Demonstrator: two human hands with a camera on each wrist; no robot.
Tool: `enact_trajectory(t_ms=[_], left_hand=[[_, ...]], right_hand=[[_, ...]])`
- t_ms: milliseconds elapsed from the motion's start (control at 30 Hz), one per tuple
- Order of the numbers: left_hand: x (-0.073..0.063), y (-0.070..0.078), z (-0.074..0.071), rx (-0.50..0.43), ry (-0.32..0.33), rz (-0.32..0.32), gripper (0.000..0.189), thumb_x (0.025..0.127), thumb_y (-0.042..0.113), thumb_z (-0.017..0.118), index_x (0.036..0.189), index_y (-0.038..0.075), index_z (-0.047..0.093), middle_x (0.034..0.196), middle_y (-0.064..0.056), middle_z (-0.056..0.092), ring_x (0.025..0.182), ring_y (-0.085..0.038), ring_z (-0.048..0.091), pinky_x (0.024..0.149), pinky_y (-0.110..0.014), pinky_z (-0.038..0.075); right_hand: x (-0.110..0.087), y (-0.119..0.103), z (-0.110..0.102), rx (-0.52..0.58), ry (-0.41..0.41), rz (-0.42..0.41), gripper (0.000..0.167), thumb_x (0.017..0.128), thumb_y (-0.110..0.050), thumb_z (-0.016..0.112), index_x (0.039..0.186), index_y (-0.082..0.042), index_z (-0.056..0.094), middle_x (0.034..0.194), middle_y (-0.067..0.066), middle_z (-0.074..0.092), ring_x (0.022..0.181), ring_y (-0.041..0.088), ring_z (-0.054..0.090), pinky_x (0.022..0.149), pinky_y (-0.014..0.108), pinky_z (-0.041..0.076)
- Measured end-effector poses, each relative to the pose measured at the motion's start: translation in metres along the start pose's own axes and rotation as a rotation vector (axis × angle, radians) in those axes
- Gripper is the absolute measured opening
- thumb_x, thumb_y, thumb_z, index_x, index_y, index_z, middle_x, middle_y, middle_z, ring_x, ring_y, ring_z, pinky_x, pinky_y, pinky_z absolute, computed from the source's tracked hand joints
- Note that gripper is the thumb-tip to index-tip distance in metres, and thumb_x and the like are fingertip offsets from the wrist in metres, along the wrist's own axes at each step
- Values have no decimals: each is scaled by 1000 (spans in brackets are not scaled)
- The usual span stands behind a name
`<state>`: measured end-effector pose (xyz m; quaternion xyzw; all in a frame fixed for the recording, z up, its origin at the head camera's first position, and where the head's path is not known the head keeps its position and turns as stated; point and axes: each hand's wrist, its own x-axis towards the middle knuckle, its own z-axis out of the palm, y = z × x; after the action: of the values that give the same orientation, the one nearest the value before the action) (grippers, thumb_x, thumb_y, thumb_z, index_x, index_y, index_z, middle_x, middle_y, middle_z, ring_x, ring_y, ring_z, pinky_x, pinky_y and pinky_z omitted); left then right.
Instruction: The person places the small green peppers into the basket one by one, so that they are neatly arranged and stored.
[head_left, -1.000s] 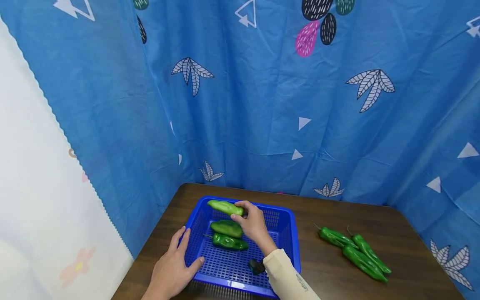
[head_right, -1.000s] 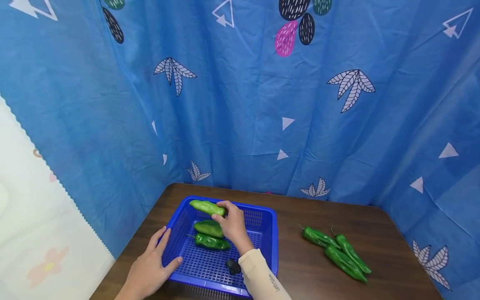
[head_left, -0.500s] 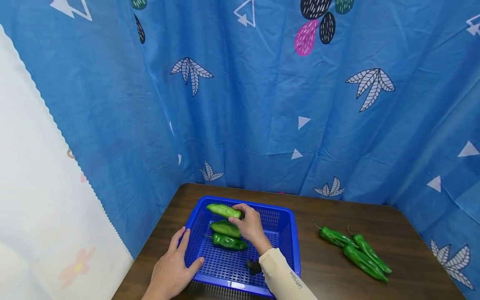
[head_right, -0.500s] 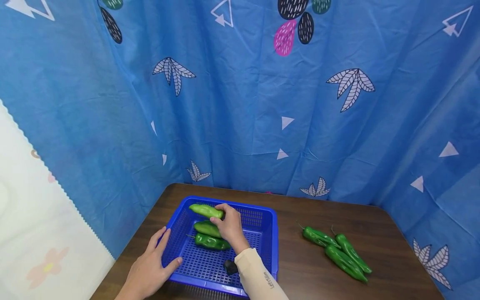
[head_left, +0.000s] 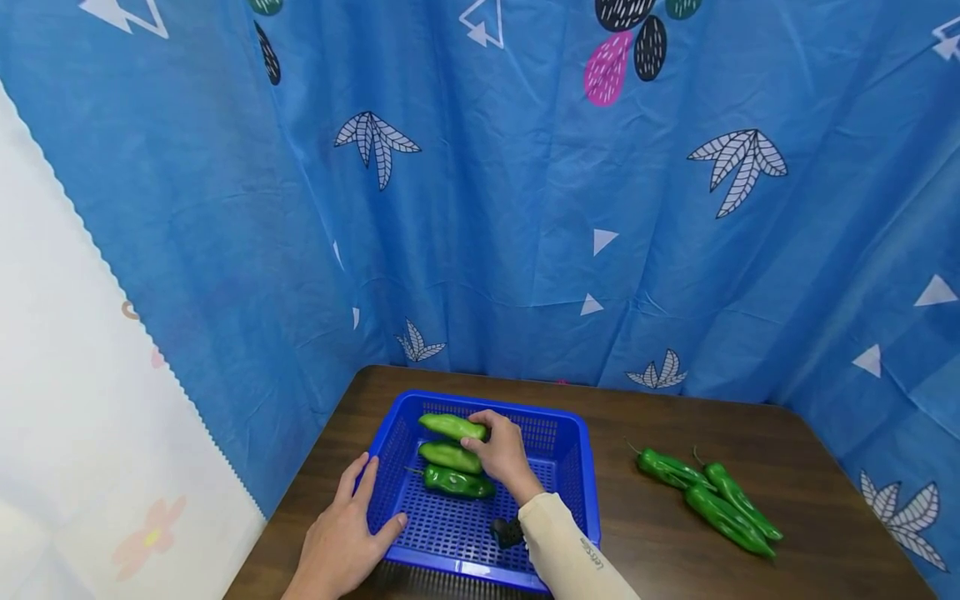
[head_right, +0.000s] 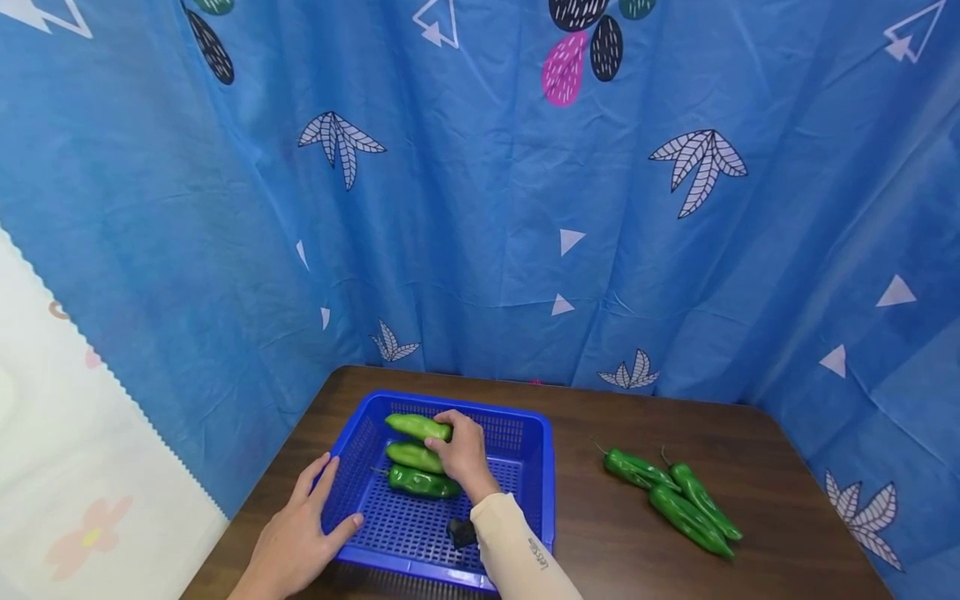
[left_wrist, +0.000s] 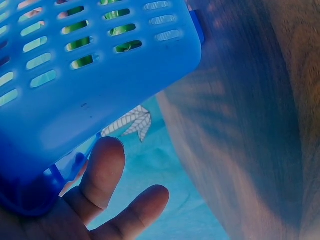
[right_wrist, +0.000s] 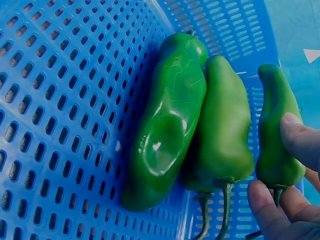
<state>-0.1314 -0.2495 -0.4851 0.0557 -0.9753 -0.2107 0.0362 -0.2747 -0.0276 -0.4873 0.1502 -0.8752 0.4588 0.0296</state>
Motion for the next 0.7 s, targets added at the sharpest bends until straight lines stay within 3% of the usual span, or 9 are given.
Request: enact_trajectory(t_ms=[333, 700], left_hand=[[1, 0, 1, 9, -2, -1, 99, 85, 64, 67, 159, 11, 30, 165, -7, 20, 94, -26, 71, 54, -35, 48], [1, 2, 2, 20, -8, -13, 99, 84, 65, 67, 159, 12, 28, 166, -6, 19, 96, -26, 71, 57, -37, 50]], right_hand=[[0, 7, 0, -18, 6, -1, 33, 86, -12, 79, 118, -4, 70, 113, 13, 72, 100, 29, 68, 82, 42, 55], [0, 9, -2, -29, 9, 16, 34, 86, -10, 79, 118, -1, 69, 111, 15, 72, 97, 30, 68, 80, 41, 55]])
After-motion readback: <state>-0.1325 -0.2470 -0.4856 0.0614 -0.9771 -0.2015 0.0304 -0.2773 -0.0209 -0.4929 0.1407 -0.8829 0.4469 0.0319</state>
